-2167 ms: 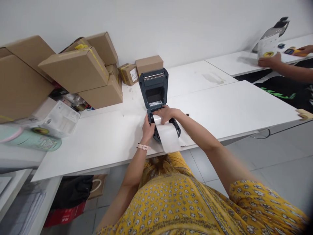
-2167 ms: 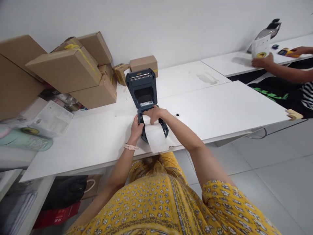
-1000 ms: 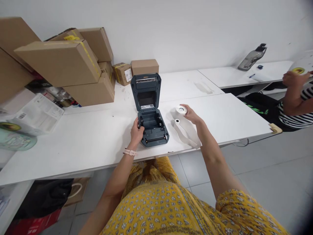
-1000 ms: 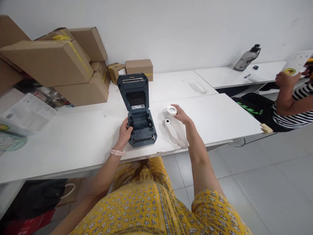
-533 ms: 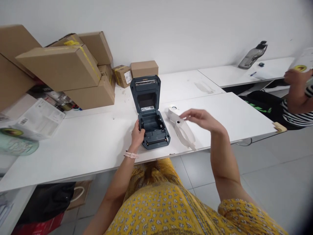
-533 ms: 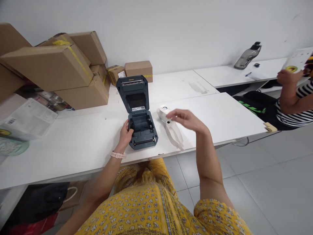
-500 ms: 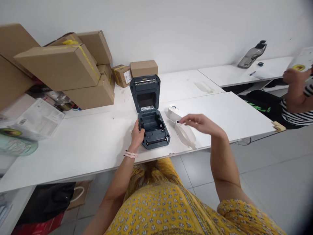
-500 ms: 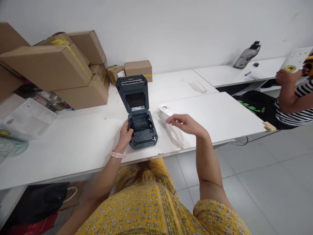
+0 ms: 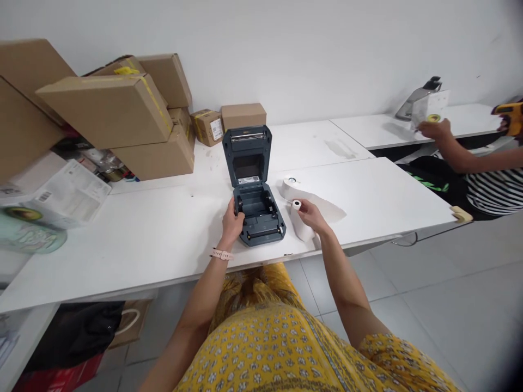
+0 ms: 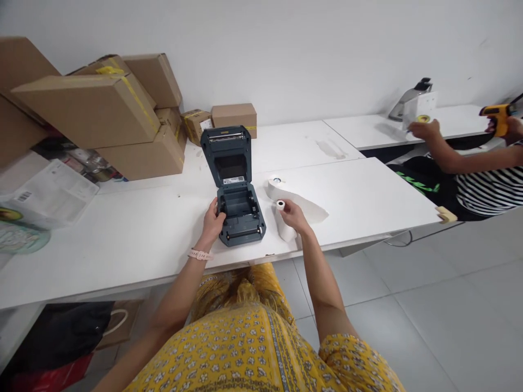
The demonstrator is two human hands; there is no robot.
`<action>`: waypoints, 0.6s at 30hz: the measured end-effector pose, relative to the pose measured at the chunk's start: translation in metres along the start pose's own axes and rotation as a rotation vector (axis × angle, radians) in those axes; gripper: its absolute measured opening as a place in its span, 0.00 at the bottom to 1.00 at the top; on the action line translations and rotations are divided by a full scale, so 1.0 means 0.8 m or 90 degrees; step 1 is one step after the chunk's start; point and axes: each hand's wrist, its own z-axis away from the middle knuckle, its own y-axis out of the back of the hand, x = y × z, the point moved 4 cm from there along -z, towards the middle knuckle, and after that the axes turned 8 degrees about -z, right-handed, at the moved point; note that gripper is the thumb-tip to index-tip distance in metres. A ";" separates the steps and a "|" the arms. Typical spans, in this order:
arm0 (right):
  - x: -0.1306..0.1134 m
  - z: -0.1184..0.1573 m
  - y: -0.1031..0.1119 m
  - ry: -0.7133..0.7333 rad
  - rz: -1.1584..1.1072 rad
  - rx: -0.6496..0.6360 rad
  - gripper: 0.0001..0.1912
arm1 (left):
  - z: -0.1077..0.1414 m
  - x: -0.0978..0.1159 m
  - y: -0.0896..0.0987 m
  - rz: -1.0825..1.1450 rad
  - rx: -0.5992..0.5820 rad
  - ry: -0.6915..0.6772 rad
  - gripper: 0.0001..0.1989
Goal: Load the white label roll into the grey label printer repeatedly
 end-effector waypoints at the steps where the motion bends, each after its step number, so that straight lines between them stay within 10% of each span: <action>1: -0.009 0.000 -0.003 0.008 -0.014 -0.010 0.35 | 0.000 0.001 0.000 0.004 -0.002 0.004 0.40; 6: -0.099 0.005 -0.025 0.165 -0.067 -0.141 0.33 | 0.000 0.000 0.000 0.011 0.009 0.023 0.41; 10: -0.158 -0.011 -0.094 0.280 0.270 -0.292 0.24 | -0.001 -0.001 0.000 0.018 0.009 0.025 0.41; 14: -0.155 -0.036 -0.169 0.286 0.678 -0.436 0.23 | 0.001 -0.003 0.000 0.033 0.005 0.045 0.40; 18: -0.136 -0.040 -0.194 0.276 0.788 -0.535 0.20 | 0.001 -0.003 -0.005 0.085 0.005 0.045 0.38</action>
